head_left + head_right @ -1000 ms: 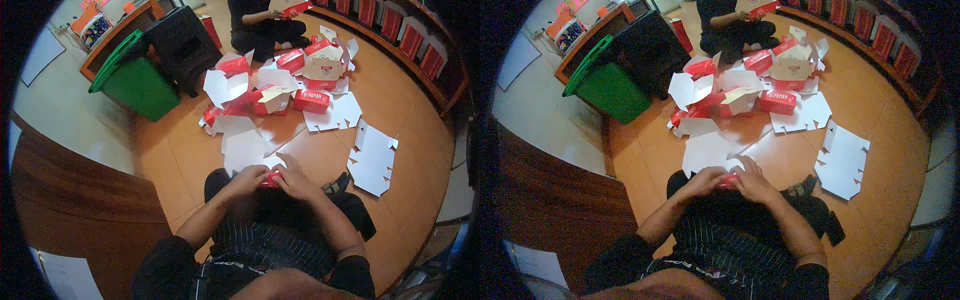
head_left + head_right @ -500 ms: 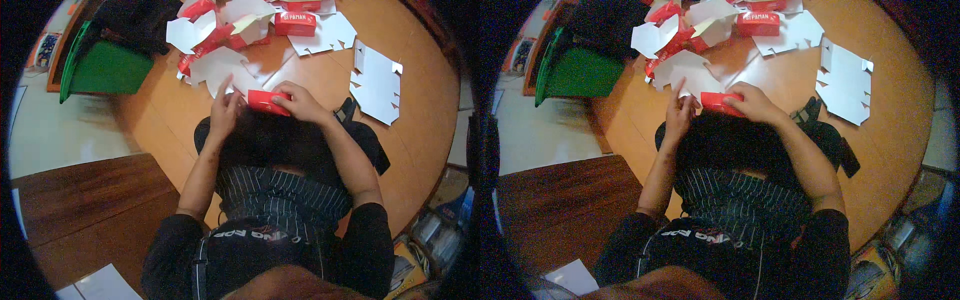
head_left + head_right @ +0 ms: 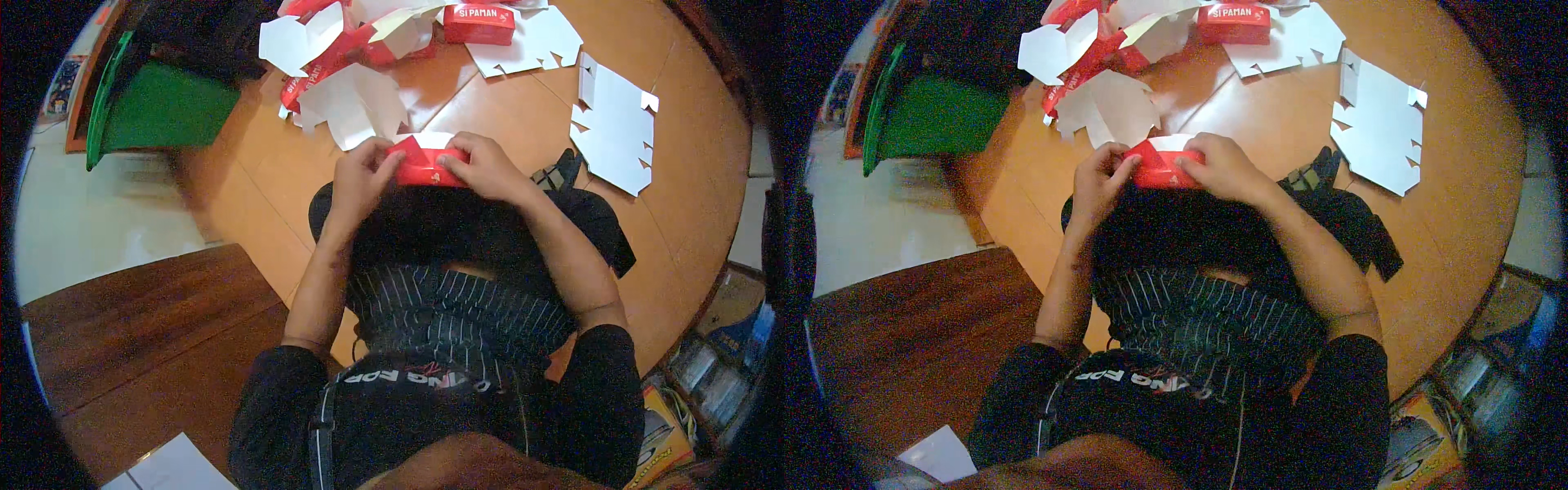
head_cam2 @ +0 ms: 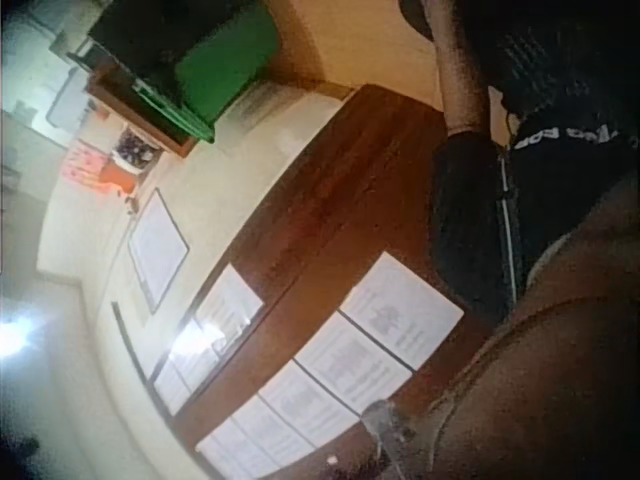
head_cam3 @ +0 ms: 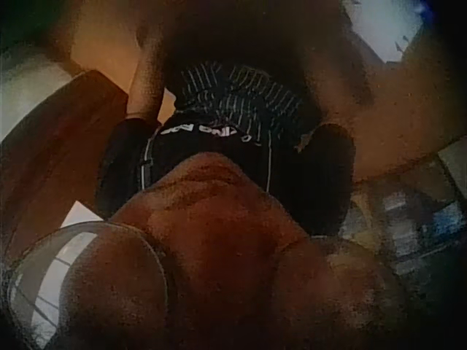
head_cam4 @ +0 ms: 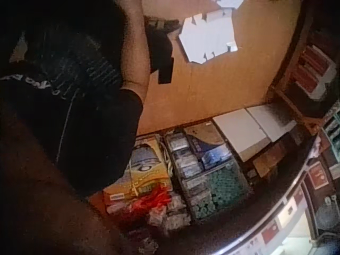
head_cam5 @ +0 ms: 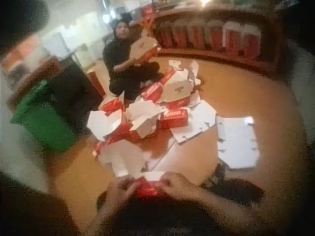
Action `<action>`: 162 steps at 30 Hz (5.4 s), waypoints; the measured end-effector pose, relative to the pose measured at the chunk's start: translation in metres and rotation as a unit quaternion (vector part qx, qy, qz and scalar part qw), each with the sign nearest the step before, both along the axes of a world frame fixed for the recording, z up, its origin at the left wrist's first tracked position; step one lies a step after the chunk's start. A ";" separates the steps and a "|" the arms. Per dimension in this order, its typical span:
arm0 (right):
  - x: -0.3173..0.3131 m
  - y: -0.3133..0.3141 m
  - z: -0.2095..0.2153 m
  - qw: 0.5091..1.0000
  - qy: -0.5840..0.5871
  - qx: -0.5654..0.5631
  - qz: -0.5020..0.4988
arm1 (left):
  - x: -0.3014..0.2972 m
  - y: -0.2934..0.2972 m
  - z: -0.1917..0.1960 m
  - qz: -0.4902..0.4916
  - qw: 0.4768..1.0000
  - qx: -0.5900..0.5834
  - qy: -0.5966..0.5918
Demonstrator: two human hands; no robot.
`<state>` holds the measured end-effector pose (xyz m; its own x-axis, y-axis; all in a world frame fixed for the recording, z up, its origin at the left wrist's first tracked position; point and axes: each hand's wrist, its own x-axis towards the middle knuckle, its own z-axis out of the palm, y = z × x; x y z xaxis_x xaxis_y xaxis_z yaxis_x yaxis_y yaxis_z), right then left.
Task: The person sits on the floor and assembles small red and white cardboard boxes by folding flat pieces and inserting them into a base. They repeatedly pick up flat pieces, fold them, and place them into the box structure.
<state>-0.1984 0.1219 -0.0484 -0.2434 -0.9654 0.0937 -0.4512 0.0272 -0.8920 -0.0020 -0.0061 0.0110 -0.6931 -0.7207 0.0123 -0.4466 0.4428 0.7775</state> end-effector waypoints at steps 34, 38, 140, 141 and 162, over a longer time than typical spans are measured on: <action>0.042 -0.003 0.016 0.971 0.155 -0.176 -0.046 | -0.035 0.040 -0.050 0.162 0.953 0.018 0.256; 0.040 -0.004 0.021 0.975 0.057 -0.200 -0.074 | -0.026 0.018 -0.050 0.182 0.936 0.096 0.286; -0.379 0.049 -0.149 0.921 0.267 0.244 -0.143 | -0.024 -0.072 -0.065 0.222 0.879 0.366 0.211; -0.380 0.052 -0.148 0.923 0.260 0.239 -0.151 | -0.025 -0.072 -0.065 0.223 0.881 0.363 0.207; -0.227 0.083 0.057 0.873 0.462 0.118 -0.103 | -0.040 -0.027 -0.030 -0.007 0.926 -0.308 0.217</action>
